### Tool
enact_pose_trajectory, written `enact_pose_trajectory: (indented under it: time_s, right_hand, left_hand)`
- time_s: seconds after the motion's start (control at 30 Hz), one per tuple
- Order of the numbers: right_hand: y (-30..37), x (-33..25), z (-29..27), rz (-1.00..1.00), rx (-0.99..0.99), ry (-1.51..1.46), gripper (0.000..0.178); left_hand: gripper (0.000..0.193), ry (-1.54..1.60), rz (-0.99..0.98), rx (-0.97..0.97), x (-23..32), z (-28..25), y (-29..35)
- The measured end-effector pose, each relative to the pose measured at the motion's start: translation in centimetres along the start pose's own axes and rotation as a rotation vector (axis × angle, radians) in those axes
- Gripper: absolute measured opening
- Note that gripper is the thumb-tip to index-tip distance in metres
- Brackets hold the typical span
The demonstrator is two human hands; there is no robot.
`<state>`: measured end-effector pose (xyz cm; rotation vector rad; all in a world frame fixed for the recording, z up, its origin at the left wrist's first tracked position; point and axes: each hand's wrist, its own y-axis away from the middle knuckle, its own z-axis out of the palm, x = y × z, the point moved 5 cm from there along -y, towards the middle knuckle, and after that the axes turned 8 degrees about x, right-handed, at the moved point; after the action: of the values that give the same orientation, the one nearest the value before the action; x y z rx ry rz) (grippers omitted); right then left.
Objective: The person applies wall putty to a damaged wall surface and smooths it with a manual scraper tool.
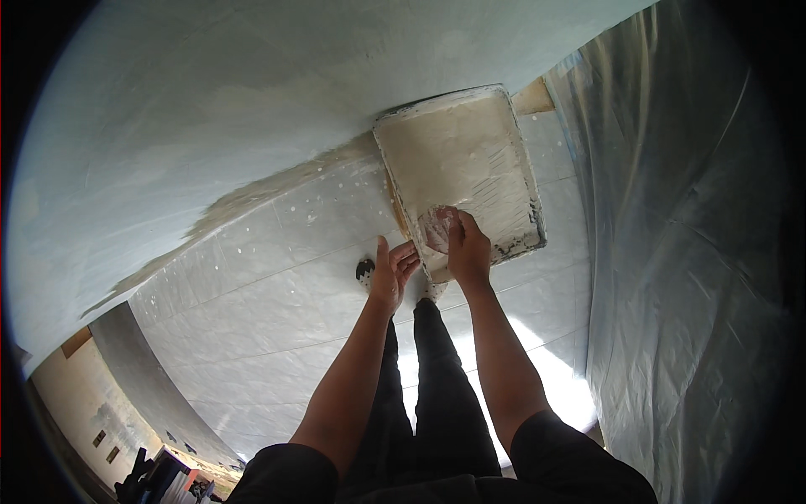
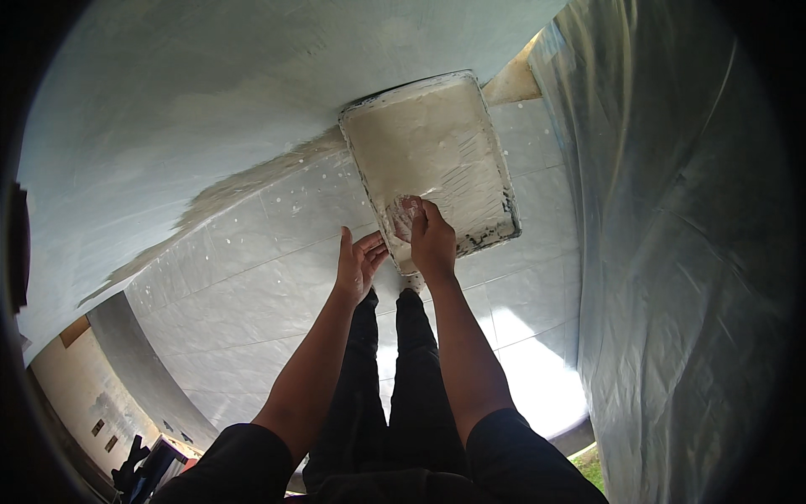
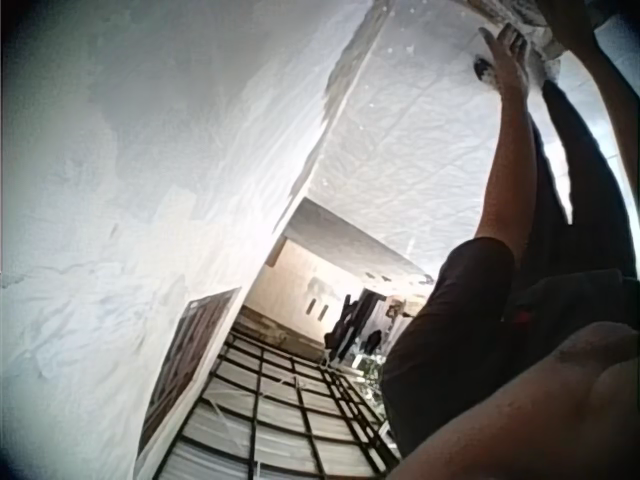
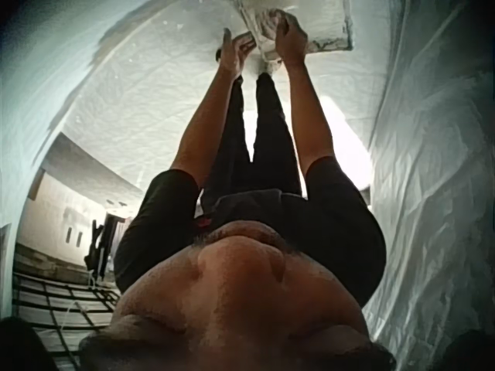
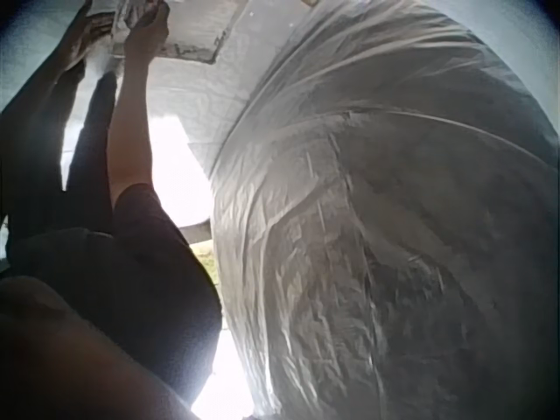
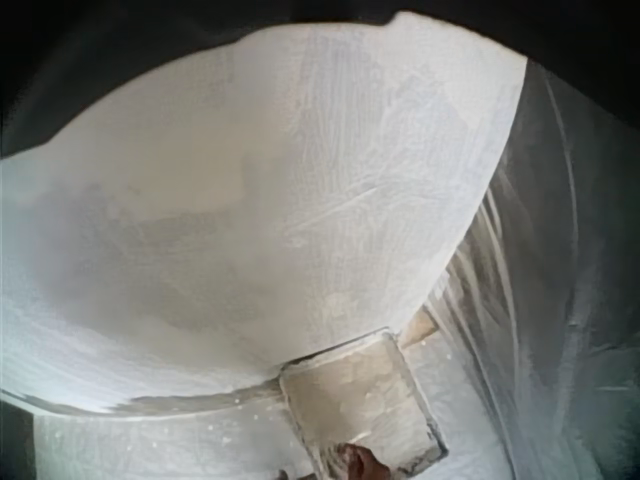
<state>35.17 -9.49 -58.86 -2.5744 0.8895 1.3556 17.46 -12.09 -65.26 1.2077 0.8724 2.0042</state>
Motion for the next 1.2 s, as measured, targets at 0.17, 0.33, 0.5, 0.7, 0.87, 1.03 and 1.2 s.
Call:
enact_pose_trajectory:
  time_s: [0.17,0.33,0.5,0.7,0.87,1.03,1.2]
  right_hand:
    - [-0.2,0.1,0.5,0.027,-0.041,0.020,0.029]
    - [-0.5,0.6,0.6,-0.037,-0.006,-0.049,0.026]
    - [0.2,0.0,0.2,-0.033,0.014,-0.138,0.026]
    - [-0.7,1.8,0.5,0.005,-0.004,-0.287,0.026]
    - [-1.3,3.5,0.5,0.417,-0.146,-0.647,0.024]
    - [-0.7,4.2,-0.9,0.640,-0.209,-0.980,0.022]
    - [0.7,2.4,-3.9,0.605,-0.232,-1.154,0.028]
  left_hand:
    - [0.101,0.012,-0.001,0.016,-0.1,-0.1,-0.1]
    - [0.100,-0.002,0.002,0.019,-0.1,0.3,0.0]
    - [0.099,-0.009,-0.003,0.016,0.1,0.1,0.0]
    - [0.102,-0.014,0.001,-0.007,-0.1,0.4,-0.1]
    - [0.105,-0.034,0.002,0.002,0.0,-0.2,-0.1]
    - [0.100,-0.093,0.060,0.127,0.5,-0.7,0.8]
    - [0.093,-0.023,0.145,0.245,1.8,-3.1,4.0]
